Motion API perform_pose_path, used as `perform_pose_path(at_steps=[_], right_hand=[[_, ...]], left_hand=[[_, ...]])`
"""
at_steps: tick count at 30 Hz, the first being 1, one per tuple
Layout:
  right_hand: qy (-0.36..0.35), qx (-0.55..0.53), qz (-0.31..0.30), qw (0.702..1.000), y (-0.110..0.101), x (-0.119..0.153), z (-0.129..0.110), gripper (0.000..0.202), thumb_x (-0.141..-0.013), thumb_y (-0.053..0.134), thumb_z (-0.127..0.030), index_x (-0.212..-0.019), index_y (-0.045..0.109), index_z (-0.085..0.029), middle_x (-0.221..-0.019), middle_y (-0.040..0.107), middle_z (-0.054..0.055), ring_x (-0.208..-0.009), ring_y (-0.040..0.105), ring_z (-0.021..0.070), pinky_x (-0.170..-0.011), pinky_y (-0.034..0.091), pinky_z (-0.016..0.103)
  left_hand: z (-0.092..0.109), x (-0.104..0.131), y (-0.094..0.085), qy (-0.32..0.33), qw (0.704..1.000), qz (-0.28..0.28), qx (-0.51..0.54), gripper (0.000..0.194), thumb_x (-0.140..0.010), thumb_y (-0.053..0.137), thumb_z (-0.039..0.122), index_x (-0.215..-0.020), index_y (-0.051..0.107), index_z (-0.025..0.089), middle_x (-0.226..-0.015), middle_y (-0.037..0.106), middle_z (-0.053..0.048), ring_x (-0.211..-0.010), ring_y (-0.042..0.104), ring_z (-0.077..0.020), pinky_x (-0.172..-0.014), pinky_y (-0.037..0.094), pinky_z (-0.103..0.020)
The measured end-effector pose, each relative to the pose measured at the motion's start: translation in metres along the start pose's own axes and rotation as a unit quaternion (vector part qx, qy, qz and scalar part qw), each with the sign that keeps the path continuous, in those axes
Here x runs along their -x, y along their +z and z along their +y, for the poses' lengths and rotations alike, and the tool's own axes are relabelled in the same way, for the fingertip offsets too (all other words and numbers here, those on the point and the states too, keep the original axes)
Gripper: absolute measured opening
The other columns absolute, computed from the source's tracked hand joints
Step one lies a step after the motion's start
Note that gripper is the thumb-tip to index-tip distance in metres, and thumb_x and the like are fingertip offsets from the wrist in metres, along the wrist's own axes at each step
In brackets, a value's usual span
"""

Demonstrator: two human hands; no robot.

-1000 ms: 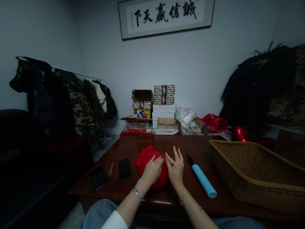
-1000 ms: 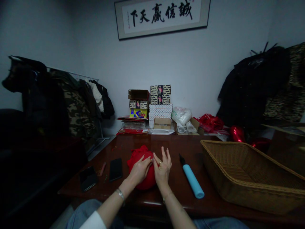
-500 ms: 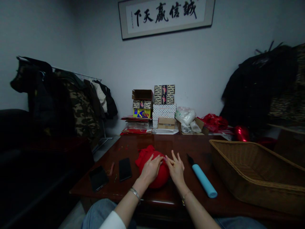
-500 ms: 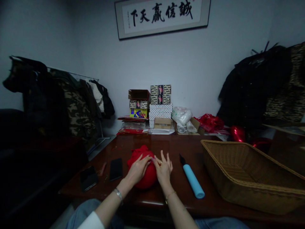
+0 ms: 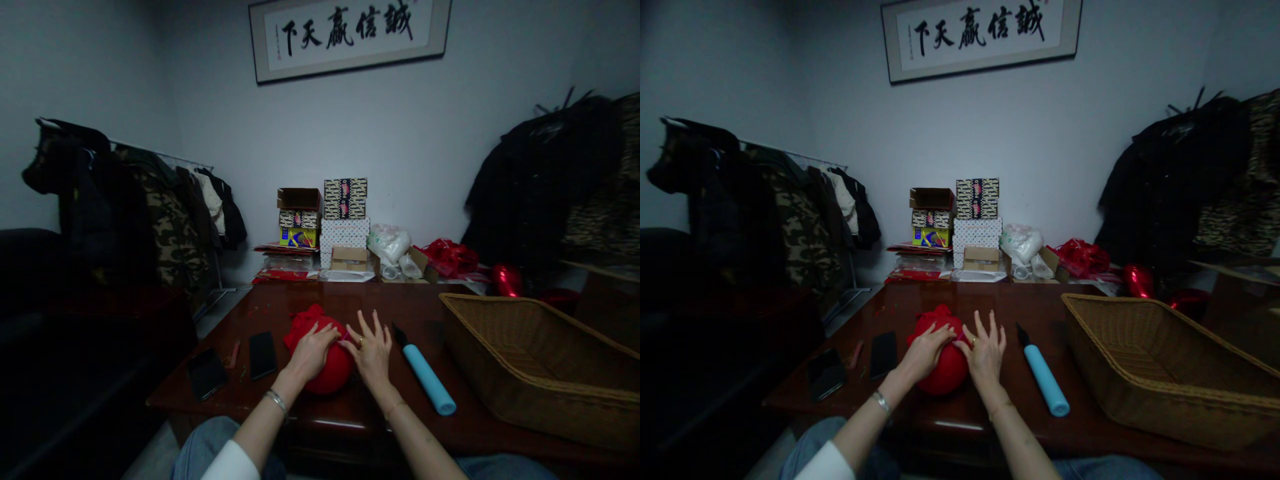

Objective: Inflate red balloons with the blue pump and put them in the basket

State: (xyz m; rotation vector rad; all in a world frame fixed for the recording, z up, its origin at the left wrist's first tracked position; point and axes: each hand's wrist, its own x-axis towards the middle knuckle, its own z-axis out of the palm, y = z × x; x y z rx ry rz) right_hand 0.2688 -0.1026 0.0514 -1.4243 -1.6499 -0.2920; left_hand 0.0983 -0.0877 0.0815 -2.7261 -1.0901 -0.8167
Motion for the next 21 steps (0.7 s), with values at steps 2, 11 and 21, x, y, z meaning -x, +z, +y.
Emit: perform_pose_path(at_steps=[2, 11, 21], right_hand=[[-0.028, 0.033, 0.006, 0.999, -0.005, -0.001, -0.001, 0.031, -0.075, 0.064, -0.037, -0.106, 0.062, -0.038, -0.137, 0.041, -0.003, -0.135, 0.014, 0.0291, -0.103, 0.013, 0.055], [-0.039, 0.044, 0.002, 0.998, -0.009, -0.005, -0.001, 0.028, -0.077, 0.062, -0.027, -0.104, 0.064, -0.034, -0.136, 0.042, -0.003, -0.135, 0.015, 0.0287, -0.104, 0.015, 0.055], [-0.073, -0.026, -0.045, 0.996, 0.008, -0.001, 0.005, 0.044, -0.073, 0.063, -0.046, -0.114, 0.059, -0.032, -0.140, 0.036, 0.002, -0.135, 0.011, 0.0301, -0.100, 0.028, 0.051]], left_hand=[[0.001, -0.001, -0.002, 0.017, 1.000, -0.018, 0.012, 0.040, -0.085, 0.039, 0.008, -0.120, 0.053, 0.023, -0.123, 0.058, -0.004, -0.120, 0.047, -0.0166, -0.107, 0.028, -0.042], [0.003, -0.001, -0.001, 0.046, 0.997, -0.045, 0.029, 0.050, -0.085, 0.037, 0.005, -0.128, 0.046, 0.028, -0.129, 0.053, -0.004, -0.125, 0.040, -0.0150, -0.109, 0.024, -0.043], [0.006, -0.002, -0.007, -0.023, 0.999, 0.022, 0.021, 0.037, -0.091, 0.036, 0.021, -0.128, 0.038, 0.023, -0.122, 0.058, -0.008, -0.109, 0.056, -0.0174, -0.102, 0.035, -0.042]])
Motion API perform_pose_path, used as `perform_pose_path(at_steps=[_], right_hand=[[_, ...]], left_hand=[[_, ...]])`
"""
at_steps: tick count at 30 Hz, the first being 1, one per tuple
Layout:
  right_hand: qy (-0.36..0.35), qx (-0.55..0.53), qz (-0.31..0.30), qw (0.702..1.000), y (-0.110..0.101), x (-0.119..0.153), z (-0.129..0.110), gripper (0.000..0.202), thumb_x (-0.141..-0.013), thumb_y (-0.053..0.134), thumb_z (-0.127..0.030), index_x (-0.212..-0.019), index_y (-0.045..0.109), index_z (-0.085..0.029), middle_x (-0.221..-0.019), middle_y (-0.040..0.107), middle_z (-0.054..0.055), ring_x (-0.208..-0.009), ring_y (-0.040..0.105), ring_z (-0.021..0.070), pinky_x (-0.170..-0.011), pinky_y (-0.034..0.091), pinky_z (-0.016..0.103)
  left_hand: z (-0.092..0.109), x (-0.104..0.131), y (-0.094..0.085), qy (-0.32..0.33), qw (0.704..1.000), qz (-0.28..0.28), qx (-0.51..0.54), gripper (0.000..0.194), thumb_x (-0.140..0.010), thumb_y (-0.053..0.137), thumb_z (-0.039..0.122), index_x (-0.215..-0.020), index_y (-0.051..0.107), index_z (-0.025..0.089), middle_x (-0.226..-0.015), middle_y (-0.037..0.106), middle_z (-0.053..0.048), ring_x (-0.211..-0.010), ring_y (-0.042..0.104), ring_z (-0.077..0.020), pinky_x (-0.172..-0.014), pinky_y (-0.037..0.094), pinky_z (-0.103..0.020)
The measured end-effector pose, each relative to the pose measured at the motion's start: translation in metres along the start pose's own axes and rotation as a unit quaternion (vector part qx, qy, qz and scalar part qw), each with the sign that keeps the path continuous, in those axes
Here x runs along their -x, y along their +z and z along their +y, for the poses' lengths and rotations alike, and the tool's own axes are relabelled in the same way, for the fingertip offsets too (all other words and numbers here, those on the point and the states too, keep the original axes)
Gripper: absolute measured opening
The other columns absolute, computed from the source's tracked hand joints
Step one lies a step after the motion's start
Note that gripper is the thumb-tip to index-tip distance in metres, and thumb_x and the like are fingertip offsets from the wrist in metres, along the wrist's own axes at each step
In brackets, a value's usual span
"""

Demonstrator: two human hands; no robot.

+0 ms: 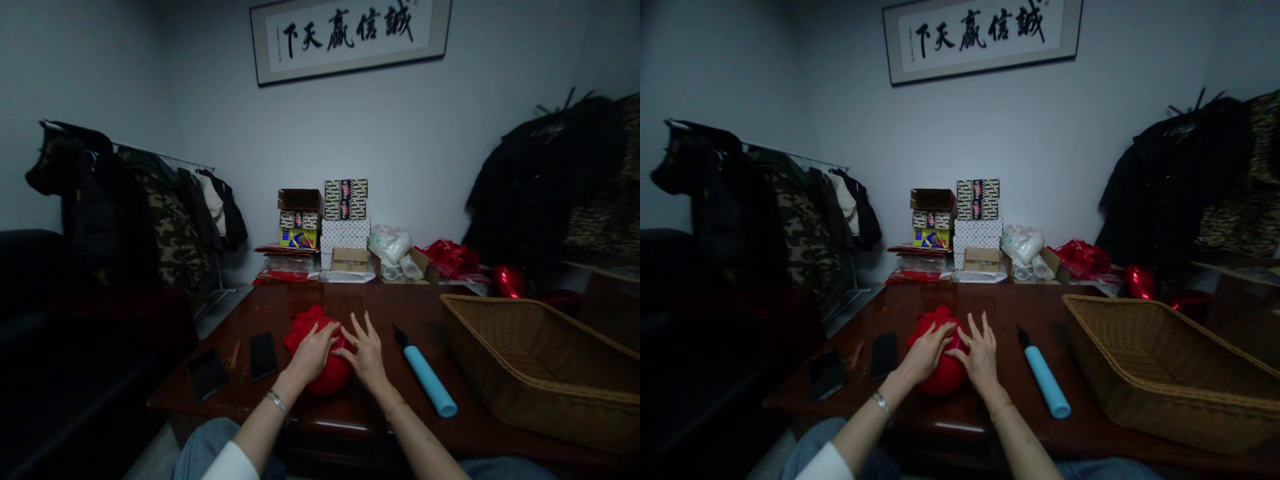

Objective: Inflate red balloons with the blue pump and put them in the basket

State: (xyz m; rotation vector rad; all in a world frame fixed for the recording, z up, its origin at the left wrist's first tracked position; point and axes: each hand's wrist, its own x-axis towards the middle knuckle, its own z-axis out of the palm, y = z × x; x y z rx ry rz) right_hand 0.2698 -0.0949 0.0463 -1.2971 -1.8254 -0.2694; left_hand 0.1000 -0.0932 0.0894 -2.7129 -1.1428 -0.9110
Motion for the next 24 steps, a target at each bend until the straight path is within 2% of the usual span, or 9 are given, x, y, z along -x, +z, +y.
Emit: perform_pose_path(at_steps=[6, 14, 19, 24], right_hand=[[0.004, -0.052, -0.015, 0.999, 0.008, -0.006, -0.011, 0.046, -0.071, 0.065, -0.046, -0.113, 0.060, -0.029, -0.140, 0.036, 0.005, -0.134, 0.018, 0.0307, -0.097, 0.031, 0.052], [0.022, -0.095, 0.001, 0.995, 0.009, -0.011, -0.033, 0.018, -0.076, 0.059, -0.033, -0.089, 0.070, -0.028, -0.136, 0.042, 0.002, -0.132, 0.024, 0.0270, -0.097, 0.030, 0.050], [0.030, -0.111, 0.014, 0.993, 0.007, -0.012, -0.039, 0.013, -0.076, 0.058, -0.029, -0.081, 0.070, -0.030, -0.130, 0.050, -0.002, -0.129, 0.029, 0.0254, -0.098, 0.028, 0.049], [0.031, -0.124, 0.015, 0.992, 0.002, -0.010, -0.040, 0.017, -0.078, 0.055, -0.029, -0.085, 0.070, -0.033, -0.125, 0.054, -0.002, -0.127, 0.031, 0.0259, -0.097, 0.027, 0.051]], left_hand=[[-0.008, 0.005, 0.005, 0.004, 0.999, 0.034, 0.027, 0.044, -0.092, 0.031, 0.019, -0.136, 0.030, 0.024, -0.136, 0.045, -0.009, -0.127, 0.037, -0.0180, -0.104, 0.032, -0.045], [0.004, 0.010, 0.007, -0.050, 0.992, 0.052, 0.107, 0.045, -0.094, 0.025, 0.024, -0.139, 0.026, 0.027, -0.145, 0.031, -0.006, -0.134, 0.021, -0.0164, -0.109, 0.022, -0.046], [0.011, 0.012, 0.002, -0.062, 0.987, 0.049, 0.142, 0.044, -0.094, 0.025, 0.026, -0.138, 0.029, 0.027, -0.145, 0.031, -0.005, -0.135, 0.019, -0.0167, -0.109, 0.021, -0.046], [0.007, 0.013, -0.010, -0.056, 0.987, 0.062, 0.135, 0.040, -0.093, 0.031, 0.027, -0.132, 0.039, 0.026, -0.139, 0.042, -0.005, -0.133, 0.026, -0.0176, -0.109, 0.022, -0.048]])
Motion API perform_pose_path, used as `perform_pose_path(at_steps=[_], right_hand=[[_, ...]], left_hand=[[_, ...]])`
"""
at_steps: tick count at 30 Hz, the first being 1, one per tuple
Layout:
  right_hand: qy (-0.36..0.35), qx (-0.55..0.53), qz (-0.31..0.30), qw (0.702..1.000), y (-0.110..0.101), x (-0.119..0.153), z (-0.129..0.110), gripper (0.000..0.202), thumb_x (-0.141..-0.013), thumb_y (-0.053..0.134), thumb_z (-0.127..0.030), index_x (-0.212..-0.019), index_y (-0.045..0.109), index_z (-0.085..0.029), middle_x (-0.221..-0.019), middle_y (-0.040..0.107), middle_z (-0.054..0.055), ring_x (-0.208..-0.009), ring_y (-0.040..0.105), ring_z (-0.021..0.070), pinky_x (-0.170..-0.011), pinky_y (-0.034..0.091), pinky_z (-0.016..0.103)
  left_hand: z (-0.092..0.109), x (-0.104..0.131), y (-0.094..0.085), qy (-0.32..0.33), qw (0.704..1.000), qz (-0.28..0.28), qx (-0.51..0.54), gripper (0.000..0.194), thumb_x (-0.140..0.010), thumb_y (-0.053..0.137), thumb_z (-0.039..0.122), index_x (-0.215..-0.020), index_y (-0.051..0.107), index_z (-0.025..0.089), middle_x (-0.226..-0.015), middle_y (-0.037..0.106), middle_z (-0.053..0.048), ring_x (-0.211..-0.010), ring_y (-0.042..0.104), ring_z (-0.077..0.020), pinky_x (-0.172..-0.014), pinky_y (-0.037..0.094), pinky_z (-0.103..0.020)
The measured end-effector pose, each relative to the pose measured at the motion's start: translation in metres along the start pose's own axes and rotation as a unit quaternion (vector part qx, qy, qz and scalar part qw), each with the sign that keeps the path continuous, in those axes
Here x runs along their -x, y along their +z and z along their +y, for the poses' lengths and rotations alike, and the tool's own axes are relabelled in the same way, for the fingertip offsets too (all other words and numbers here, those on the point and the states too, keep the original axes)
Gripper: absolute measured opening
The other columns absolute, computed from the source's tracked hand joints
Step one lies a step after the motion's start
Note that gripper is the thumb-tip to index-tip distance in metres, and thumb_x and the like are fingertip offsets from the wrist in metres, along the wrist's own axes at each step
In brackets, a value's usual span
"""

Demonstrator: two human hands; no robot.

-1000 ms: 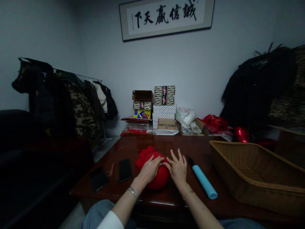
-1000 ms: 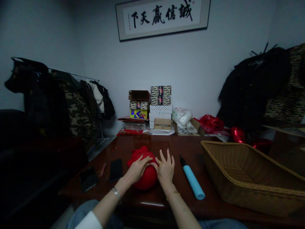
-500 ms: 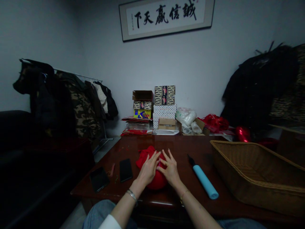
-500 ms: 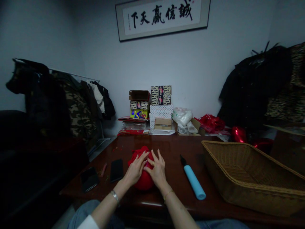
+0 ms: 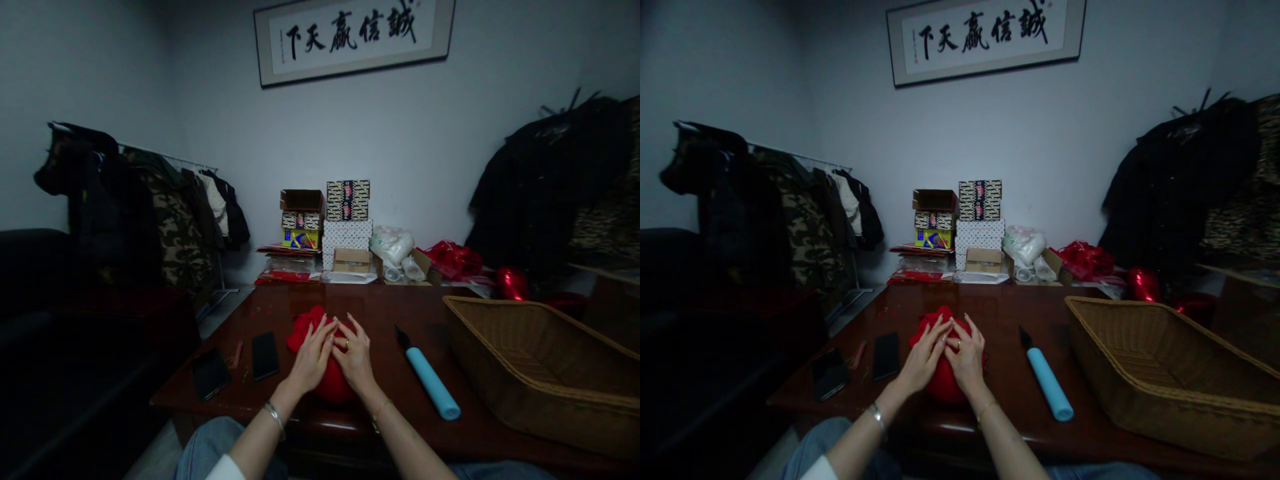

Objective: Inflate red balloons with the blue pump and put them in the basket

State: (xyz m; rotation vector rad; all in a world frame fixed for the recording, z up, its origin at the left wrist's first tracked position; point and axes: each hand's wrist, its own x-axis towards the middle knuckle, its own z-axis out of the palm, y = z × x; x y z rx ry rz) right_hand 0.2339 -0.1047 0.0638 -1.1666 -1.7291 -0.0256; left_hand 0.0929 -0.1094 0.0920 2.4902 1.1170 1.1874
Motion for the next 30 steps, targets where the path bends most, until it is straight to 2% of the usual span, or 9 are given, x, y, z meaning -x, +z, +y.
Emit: perform_pose_path(at_steps=[3, 4, 7, 10, 13, 17, 23, 26, 30], right_hand=[[0.001, -0.005, -0.004, 1.000, -0.003, 0.001, -0.001, 0.020, -0.077, 0.055, -0.024, -0.087, 0.070, -0.035, -0.126, 0.053, -0.003, -0.128, 0.030, 0.0258, -0.097, 0.026, 0.052], [0.001, -0.006, -0.006, 1.000, -0.004, 0.001, -0.002, 0.021, -0.076, 0.056, -0.023, -0.086, 0.069, -0.035, -0.126, 0.053, -0.004, -0.128, 0.029, 0.0255, -0.098, 0.026, 0.051], [0.001, -0.010, -0.012, 1.000, -0.006, 0.001, -0.004, 0.021, -0.074, 0.055, -0.020, -0.081, 0.070, -0.034, -0.126, 0.053, -0.005, -0.129, 0.028, 0.0246, -0.098, 0.025, 0.051], [0.001, -0.011, -0.015, 1.000, -0.008, 0.001, -0.006, 0.020, -0.072, 0.054, -0.018, -0.073, 0.069, -0.031, -0.127, 0.052, -0.005, -0.130, 0.027, 0.0247, -0.098, 0.024, 0.051], [0.004, -0.010, -0.016, 1.000, -0.008, 0.001, -0.007, 0.018, -0.071, 0.054, -0.018, -0.070, 0.068, -0.030, -0.128, 0.051, -0.005, -0.130, 0.026, 0.0248, -0.098, 0.024, 0.052], [0.009, -0.009, -0.017, 1.000, -0.008, 0.002, -0.006, 0.019, -0.072, 0.054, -0.018, -0.069, 0.068, -0.029, -0.130, 0.049, -0.005, -0.131, 0.025, 0.0244, -0.099, 0.023, 0.052], [0.005, -0.005, -0.023, 1.000, -0.009, 0.002, -0.003, 0.020, -0.072, 0.055, -0.019, -0.077, 0.069, -0.032, -0.131, 0.048, -0.004, -0.132, 0.023, 0.0244, -0.099, 0.022, 0.053], [-0.001, -0.003, -0.026, 1.000, -0.010, 0.002, -0.003, 0.020, -0.072, 0.055, -0.020, -0.078, 0.070, -0.032, -0.131, 0.048, -0.004, -0.132, 0.021, 0.0246, -0.099, 0.022, 0.053], [-0.008, 0.000, -0.033, 0.999, -0.012, 0.002, -0.004, 0.017, -0.072, 0.057, -0.022, -0.075, 0.070, -0.032, -0.132, 0.048, -0.005, -0.133, 0.020, 0.0242, -0.100, 0.021, 0.052]], left_hand=[[-0.003, -0.005, -0.012, -0.001, 0.999, 0.044, -0.024, 0.035, -0.092, 0.034, 0.027, -0.123, 0.049, 0.024, -0.133, 0.049, -0.006, -0.132, 0.029, -0.0185, -0.108, 0.023, -0.049], [-0.005, -0.006, -0.016, 0.010, 0.998, 0.042, -0.039, 0.032, -0.091, 0.035, 0.027, -0.118, 0.053, 0.025, -0.130, 0.052, -0.005, -0.131, 0.030, -0.0185, -0.108, 0.021, -0.050], [-0.009, -0.010, -0.026, 0.072, 0.993, -0.026, -0.087, 0.028, -0.090, 0.040, 0.025, -0.111, 0.059, 0.026, -0.123, 0.058, -0.004, -0.127, 0.038, -0.0188, -0.108, 0.013, -0.054], [-0.011, -0.011, -0.032, 0.112, 0.982, -0.096, -0.116, 0.030, -0.088, 0.043, 0.020, -0.113, 0.057, 0.028, -0.121, 0.059, -0.004, -0.124, 0.042, -0.0180, -0.108, 0.011, -0.055], [-0.012, -0.012, -0.034, 0.124, 0.975, -0.122, -0.137, 0.032, -0.087, 0.045, 0.016, -0.114, 0.057, 0.027, -0.121, 0.059, -0.005, -0.121, 0.045, -0.0175, -0.108, 0.012, -0.054], [-0.013, -0.013, -0.033, 0.164, 0.966, -0.118, -0.163, 0.030, -0.087, 0.044, 0.016, -0.113, 0.057, 0.025, -0.118, 0.062, -0.005, -0.117, 0.050, -0.0163, -0.109, 0.015, -0.051], [-0.017, -0.011, -0.029, 0.248, 0.947, -0.080, -0.190, 0.032, -0.088, 0.038, 0.015, -0.115, 0.056, 0.020, -0.111, 0.065, -0.008, -0.109, 0.056, -0.0167, -0.107, 0.026, -0.048], [-0.019, -0.011, -0.028, 0.265, 0.941, -0.068, -0.197, 0.031, -0.088, 0.039, 0.016, -0.112, 0.058, 0.019, -0.107, 0.067, -0.008, -0.106, 0.058, -0.0168, -0.107, 0.026, -0.048], [-0.021, -0.013, -0.028, 0.281, 0.931, -0.079, -0.218, 0.030, -0.089, 0.039, 0.018, -0.111, 0.059, 0.020, -0.108, 0.067, -0.007, -0.107, 0.058, -0.0165, -0.108, 0.025, -0.047]])
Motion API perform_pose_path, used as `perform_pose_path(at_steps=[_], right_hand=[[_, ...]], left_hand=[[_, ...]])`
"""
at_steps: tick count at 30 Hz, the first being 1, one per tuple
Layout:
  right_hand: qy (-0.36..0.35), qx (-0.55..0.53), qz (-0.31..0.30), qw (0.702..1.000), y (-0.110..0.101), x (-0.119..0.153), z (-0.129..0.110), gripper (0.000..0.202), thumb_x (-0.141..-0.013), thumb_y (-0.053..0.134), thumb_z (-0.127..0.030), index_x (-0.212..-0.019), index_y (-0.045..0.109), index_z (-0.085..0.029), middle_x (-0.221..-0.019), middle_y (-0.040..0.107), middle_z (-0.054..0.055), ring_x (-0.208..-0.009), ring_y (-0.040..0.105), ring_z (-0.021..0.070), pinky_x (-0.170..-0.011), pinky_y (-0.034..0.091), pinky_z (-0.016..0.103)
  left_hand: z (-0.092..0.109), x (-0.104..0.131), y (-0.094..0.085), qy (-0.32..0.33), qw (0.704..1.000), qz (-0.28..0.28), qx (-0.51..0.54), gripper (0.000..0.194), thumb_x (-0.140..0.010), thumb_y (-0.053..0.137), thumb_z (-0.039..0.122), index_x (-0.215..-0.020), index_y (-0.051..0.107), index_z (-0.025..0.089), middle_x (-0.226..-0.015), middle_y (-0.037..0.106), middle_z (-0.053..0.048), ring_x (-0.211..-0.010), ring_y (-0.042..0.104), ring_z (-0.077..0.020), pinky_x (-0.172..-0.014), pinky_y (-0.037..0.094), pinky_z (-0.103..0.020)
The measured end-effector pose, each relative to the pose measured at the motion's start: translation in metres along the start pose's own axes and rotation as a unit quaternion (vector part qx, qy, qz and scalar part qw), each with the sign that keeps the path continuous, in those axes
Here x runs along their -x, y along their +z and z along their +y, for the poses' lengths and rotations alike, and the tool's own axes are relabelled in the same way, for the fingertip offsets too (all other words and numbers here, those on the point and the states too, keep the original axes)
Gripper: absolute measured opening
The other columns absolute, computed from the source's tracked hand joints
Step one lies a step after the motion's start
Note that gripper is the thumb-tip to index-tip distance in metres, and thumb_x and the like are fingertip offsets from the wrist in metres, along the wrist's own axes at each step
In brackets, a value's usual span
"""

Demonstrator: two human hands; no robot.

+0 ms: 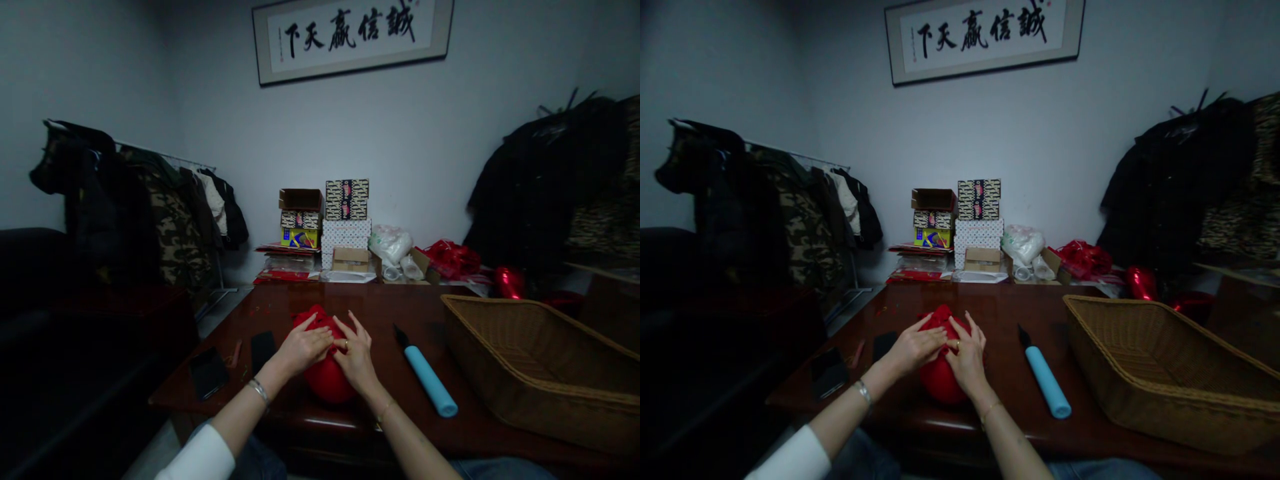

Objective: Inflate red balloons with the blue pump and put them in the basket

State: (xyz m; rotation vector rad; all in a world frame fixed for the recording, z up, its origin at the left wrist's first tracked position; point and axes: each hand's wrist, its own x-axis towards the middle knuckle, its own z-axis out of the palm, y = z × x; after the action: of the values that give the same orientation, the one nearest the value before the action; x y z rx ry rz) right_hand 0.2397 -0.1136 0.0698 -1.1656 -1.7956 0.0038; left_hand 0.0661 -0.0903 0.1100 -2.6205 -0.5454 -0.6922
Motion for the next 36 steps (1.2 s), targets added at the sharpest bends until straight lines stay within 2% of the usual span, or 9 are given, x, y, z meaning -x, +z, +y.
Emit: perform_pose_path(at_steps=[13, 16, 19, 22, 24, 28, 30, 33, 36], right_hand=[[0.003, -0.017, -0.025, 1.000, -0.004, 0.000, 0.000, 0.016, -0.074, 0.057, -0.024, -0.076, 0.070, -0.033, -0.135, 0.044, -0.005, -0.134, 0.015, 0.0248, -0.101, 0.019, 0.052], [0.005, -0.026, -0.032, 0.999, -0.004, 0.000, 0.001, 0.015, -0.075, 0.057, -0.024, -0.076, 0.070, -0.032, -0.135, 0.043, -0.004, -0.135, 0.015, 0.0255, -0.101, 0.018, 0.053], [0.008, -0.036, -0.039, 0.999, -0.005, 0.000, 0.001, 0.015, -0.074, 0.057, -0.024, -0.076, 0.070, -0.032, -0.135, 0.043, -0.003, -0.134, 0.015, 0.0256, -0.101, 0.017, 0.054], [0.009, -0.046, -0.045, 0.998, -0.005, 0.000, 0.001, 0.014, -0.074, 0.058, -0.025, -0.075, 0.070, -0.032, -0.136, 0.043, -0.004, -0.135, 0.015, 0.0247, -0.102, 0.017, 0.052], [0.008, -0.054, -0.049, 0.997, -0.005, 0.000, 0.001, 0.013, -0.075, 0.058, -0.027, -0.074, 0.070, -0.031, -0.135, 0.044, -0.004, -0.134, 0.015, 0.0247, -0.102, 0.018, 0.052], [0.012, -0.070, -0.051, 0.996, -0.006, 0.001, 0.004, 0.013, -0.077, 0.058, -0.033, -0.072, 0.070, -0.030, -0.133, 0.046, -0.002, -0.134, 0.016, 0.0262, -0.100, 0.019, 0.054], [0.014, -0.077, -0.052, 0.996, -0.007, 0.001, 0.005, 0.015, -0.078, 0.058, -0.036, -0.072, 0.070, -0.030, -0.133, 0.046, -0.001, -0.134, 0.016, 0.0264, -0.100, 0.019, 0.054], [0.017, -0.084, -0.055, 0.995, -0.008, 0.003, 0.005, 0.014, -0.078, 0.058, -0.039, -0.075, 0.070, -0.032, -0.134, 0.045, -0.002, -0.134, 0.016, 0.0258, -0.100, 0.019, 0.054], [0.013, -0.101, -0.055, 0.993, -0.008, 0.004, 0.005, 0.012, -0.077, 0.059, -0.038, -0.079, 0.070, -0.034, -0.134, 0.046, -0.002, -0.134, 0.016, 0.0254, -0.101, 0.019, 0.054]], left_hand=[[-0.001, -0.012, -0.025, 0.039, 0.996, -0.069, 0.036, 0.030, -0.090, 0.037, 0.017, -0.111, 0.059, 0.020, -0.111, 0.065, -0.007, -0.109, 0.056, -0.0151, -0.104, 0.034, -0.038], [-0.005, -0.012, -0.020, 0.060, 0.996, -0.052, 0.048, 0.028, -0.089, 0.039, 0.017, -0.107, 0.060, 0.019, -0.106, 0.067, -0.008, -0.107, 0.057, -0.0161, -0.101, 0.038, -0.036], [-0.009, -0.008, -0.008, 0.070, 0.996, -0.007, 0.056, 0.025, -0.086, 0.043, 0.018, -0.104, 0.061, 0.019, -0.105, 0.067, -0.008, -0.106, 0.058, -0.0165, -0.097, 0.042, -0.034], [-0.008, -0.006, 0.000, 0.029, 0.995, 0.057, 0.075, 0.021, -0.082, 0.047, 0.016, -0.096, 0.063, 0.020, -0.099, 0.069, -0.006, -0.097, 0.062, -0.0155, -0.093, 0.045, -0.032], [-0.003, -0.007, 0.000, -0.025, 0.991, 0.069, 0.113, 0.020, -0.079, 0.049, 0.015, -0.092, 0.063, 0.021, -0.094, 0.070, -0.003, -0.089, 0.064, -0.0143, -0.097, 0.042, -0.035], [0.006, -0.016, -0.011, -0.154, 0.961, 0.049, 0.224, 0.014, -0.072, 0.054, 0.016, -0.082, 0.061, 0.022, -0.081, 0.069, 0.003, -0.076, 0.062, -0.0130, -0.105, 0.028, -0.043], [0.007, -0.021, -0.016, -0.198, 0.937, 0.025, 0.287, 0.009, -0.071, 0.053, 0.016, -0.077, 0.059, 0.020, -0.080, 0.066, 0.002, -0.078, 0.060, -0.0137, -0.099, 0.034, -0.040], [0.003, -0.025, -0.020, -0.218, 0.906, -0.014, 0.363, 0.008, -0.070, 0.047, 0.014, -0.072, 0.054, 0.017, -0.079, 0.062, -0.001, -0.081, 0.055, -0.0155, -0.079, 0.042, -0.030], [-0.003, -0.027, -0.022, -0.221, 0.897, -0.057, 0.379, 0.008, -0.070, 0.042, 0.014, -0.070, 0.049, 0.017, -0.073, 0.056, 0.000, -0.074, 0.051, -0.0149, -0.069, 0.039, -0.027]])
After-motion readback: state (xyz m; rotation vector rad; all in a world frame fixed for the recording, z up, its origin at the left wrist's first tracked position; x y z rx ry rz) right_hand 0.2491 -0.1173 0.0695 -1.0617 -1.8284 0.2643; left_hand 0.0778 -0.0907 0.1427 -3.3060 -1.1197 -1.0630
